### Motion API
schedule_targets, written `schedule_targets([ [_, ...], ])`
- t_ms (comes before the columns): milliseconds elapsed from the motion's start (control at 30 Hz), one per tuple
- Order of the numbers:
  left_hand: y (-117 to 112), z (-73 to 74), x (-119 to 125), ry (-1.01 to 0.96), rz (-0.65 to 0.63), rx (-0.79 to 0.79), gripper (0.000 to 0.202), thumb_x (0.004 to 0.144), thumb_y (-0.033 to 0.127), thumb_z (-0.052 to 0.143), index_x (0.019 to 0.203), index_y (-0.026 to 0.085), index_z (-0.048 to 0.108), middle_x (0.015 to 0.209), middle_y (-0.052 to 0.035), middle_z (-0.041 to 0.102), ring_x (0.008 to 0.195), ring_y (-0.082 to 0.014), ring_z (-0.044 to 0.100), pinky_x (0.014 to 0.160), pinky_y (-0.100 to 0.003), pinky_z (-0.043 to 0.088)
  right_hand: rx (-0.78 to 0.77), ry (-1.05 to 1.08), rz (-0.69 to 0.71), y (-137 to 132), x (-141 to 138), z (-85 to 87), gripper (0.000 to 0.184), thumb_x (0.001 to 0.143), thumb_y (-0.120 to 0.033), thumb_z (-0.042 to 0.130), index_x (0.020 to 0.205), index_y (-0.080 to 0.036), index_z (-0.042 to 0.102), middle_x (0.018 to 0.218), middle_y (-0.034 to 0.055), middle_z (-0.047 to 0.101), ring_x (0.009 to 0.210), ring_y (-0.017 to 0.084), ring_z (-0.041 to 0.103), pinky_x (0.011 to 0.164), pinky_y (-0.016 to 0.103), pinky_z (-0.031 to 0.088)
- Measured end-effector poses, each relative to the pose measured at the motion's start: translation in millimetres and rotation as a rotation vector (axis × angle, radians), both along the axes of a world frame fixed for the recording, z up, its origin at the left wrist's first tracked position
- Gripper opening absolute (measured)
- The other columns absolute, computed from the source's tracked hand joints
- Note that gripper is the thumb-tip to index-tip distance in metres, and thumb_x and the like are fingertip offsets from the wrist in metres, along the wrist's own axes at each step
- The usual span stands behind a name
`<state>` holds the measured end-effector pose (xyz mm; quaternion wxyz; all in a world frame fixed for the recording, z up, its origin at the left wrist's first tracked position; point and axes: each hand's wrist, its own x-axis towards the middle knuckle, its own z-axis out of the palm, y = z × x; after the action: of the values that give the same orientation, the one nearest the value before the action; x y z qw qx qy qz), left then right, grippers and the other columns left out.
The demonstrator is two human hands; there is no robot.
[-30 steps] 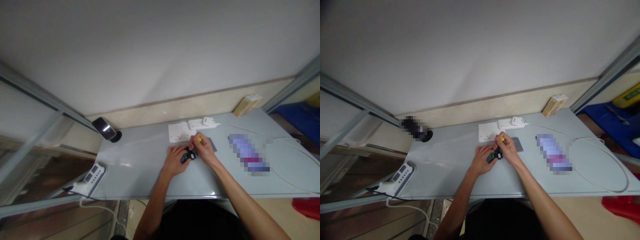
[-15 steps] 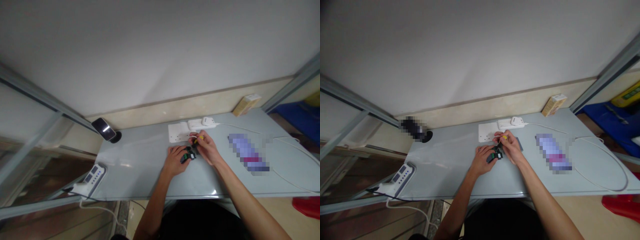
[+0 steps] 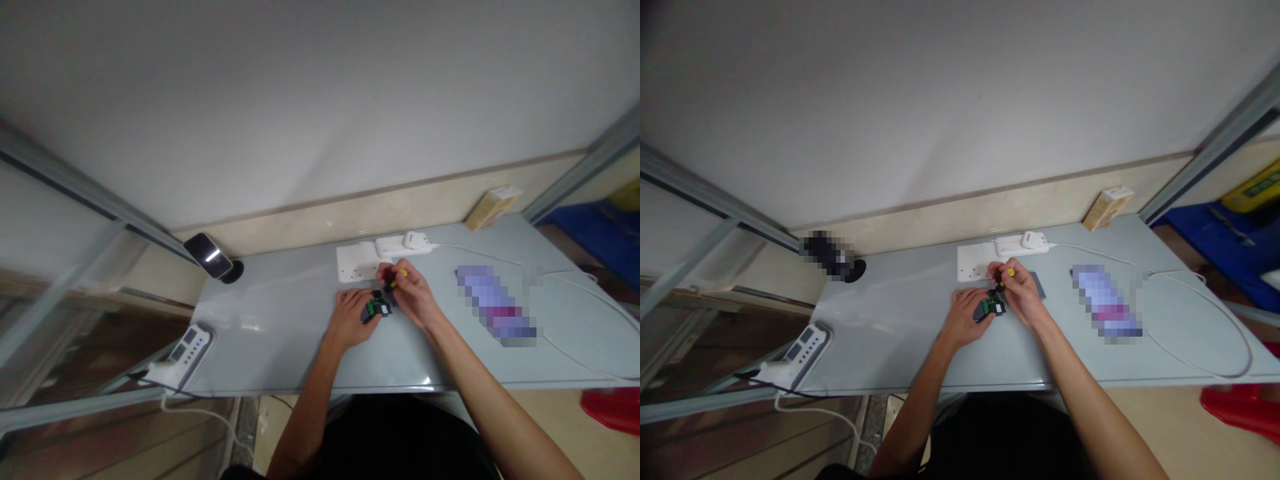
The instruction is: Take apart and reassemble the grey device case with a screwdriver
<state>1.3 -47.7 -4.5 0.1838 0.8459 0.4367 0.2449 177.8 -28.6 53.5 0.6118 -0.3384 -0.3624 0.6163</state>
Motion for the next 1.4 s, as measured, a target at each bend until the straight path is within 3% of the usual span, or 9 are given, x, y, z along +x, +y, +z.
schedule_targets([
  [133,0.0,-0.7,0.1,-0.005,0.000,0.009,0.029,0.089,0.032,0.068,0.116,0.025,0.059,0.134,-0.0042,0.067,0.126,-0.0238,0.058,0.110,-0.047,0.037,0.032,-0.038,-0.050,-1.0,-7.9,-0.8,0.043,0.076,-0.052,0.082,0.078,-0.026,0.047,0.061,-0.0052,0.050,0.056,0.013,0.044,0.056,0.027,0.036],
  [233,-0.5,0.5,0.4,0.004,0.003,0.006,0.027,0.089,0.032,0.068,0.114,0.024,0.060,0.134,-0.0041,0.067,0.125,-0.0233,0.058,0.110,-0.046,0.037,0.030,0.007,-0.092,1.7,-9.5,-0.5,0.041,0.083,-0.067,0.066,0.086,-0.026,0.057,0.058,-0.0057,0.038,0.052,0.013,0.037,0.052,0.028,0.036],
  [333,-0.8,1.2,0.3,0.016,0.007,0.002,0.027,0.090,0.033,0.068,0.114,0.025,0.061,0.135,-0.0048,0.066,0.126,-0.0241,0.058,0.111,-0.047,0.037,-0.046,0.086,-0.076,4.4,-2.2,-0.9,0.040,0.088,-0.065,0.060,0.089,-0.026,0.064,0.065,-0.0018,0.046,0.060,0.014,0.047,0.060,0.030,0.046],
  [533,-0.5,0.7,-0.1,0.038,0.003,0.002,0.027,0.091,0.033,0.067,0.116,0.025,0.062,0.136,-0.0058,0.066,0.126,-0.0253,0.058,0.110,-0.048,0.038,-0.077,0.057,-0.108,0.2,17.0,-5.0,0.040,0.069,-0.051,0.086,0.077,-0.026,0.056,0.090,0.0020,0.066,0.080,0.019,0.062,0.076,0.036,0.052],
  [667,-0.6,1.0,0.3,0.038,0.002,0.006,0.028,0.090,0.033,0.068,0.116,0.025,0.062,0.136,-0.0056,0.066,0.126,-0.0253,0.058,0.110,-0.048,0.039,-0.026,0.071,-0.066,-3.5,12.2,-3.1,0.045,0.070,-0.050,0.087,0.072,-0.026,0.048,0.062,-0.0046,0.043,0.060,0.015,0.047,0.063,0.031,0.046],
  [767,-0.8,0.8,0.0,0.032,0.003,0.008,0.027,0.090,0.033,0.067,0.116,0.025,0.062,0.136,-0.0053,0.066,0.126,-0.0251,0.058,0.110,-0.048,0.038,0.009,0.118,-0.107,-3.7,4.0,-1.5,0.040,0.077,-0.059,0.078,0.076,-0.027,0.054,0.061,-0.0046,0.035,0.056,0.014,0.038,0.057,0.029,0.041],
  [867,-0.7,0.1,-0.3,0.022,0.004,0.005,0.027,0.090,0.034,0.068,0.115,0.025,0.061,0.135,-0.0046,0.067,0.126,-0.0244,0.058,0.110,-0.047,0.038,-0.006,0.122,-0.092,-4.2,-1.6,0.1,0.038,0.084,-0.063,0.067,0.082,-0.025,0.064,0.066,-0.0010,0.043,0.062,0.015,0.044,0.062,0.031,0.043],
  [1167,0.2,-0.1,1.9,0.050,0.012,0.028,0.028,0.090,0.034,0.067,0.116,0.025,0.061,0.131,-0.0055,0.068,0.127,-0.0255,0.057,0.111,-0.047,0.038,0.087,-0.142,0.110,-4.8,-14.8,8.4,0.035,0.076,-0.054,0.081,0.077,-0.022,0.066,0.094,0.0049,0.069,0.081,0.017,0.061,0.077,0.032,0.047],
  [1400,0.1,-2.3,2.1,0.046,0.024,0.027,0.027,0.090,0.032,0.068,0.116,0.025,0.062,0.129,-0.0058,0.069,0.126,-0.0260,0.058,0.110,-0.048,0.038,0.113,-0.210,0.032,0.5,-21.3,7.5,0.047,0.076,-0.063,0.076,0.075,-0.025,0.050,0.058,-0.0051,0.050,0.054,0.013,0.042,0.054,0.027,0.034],
])
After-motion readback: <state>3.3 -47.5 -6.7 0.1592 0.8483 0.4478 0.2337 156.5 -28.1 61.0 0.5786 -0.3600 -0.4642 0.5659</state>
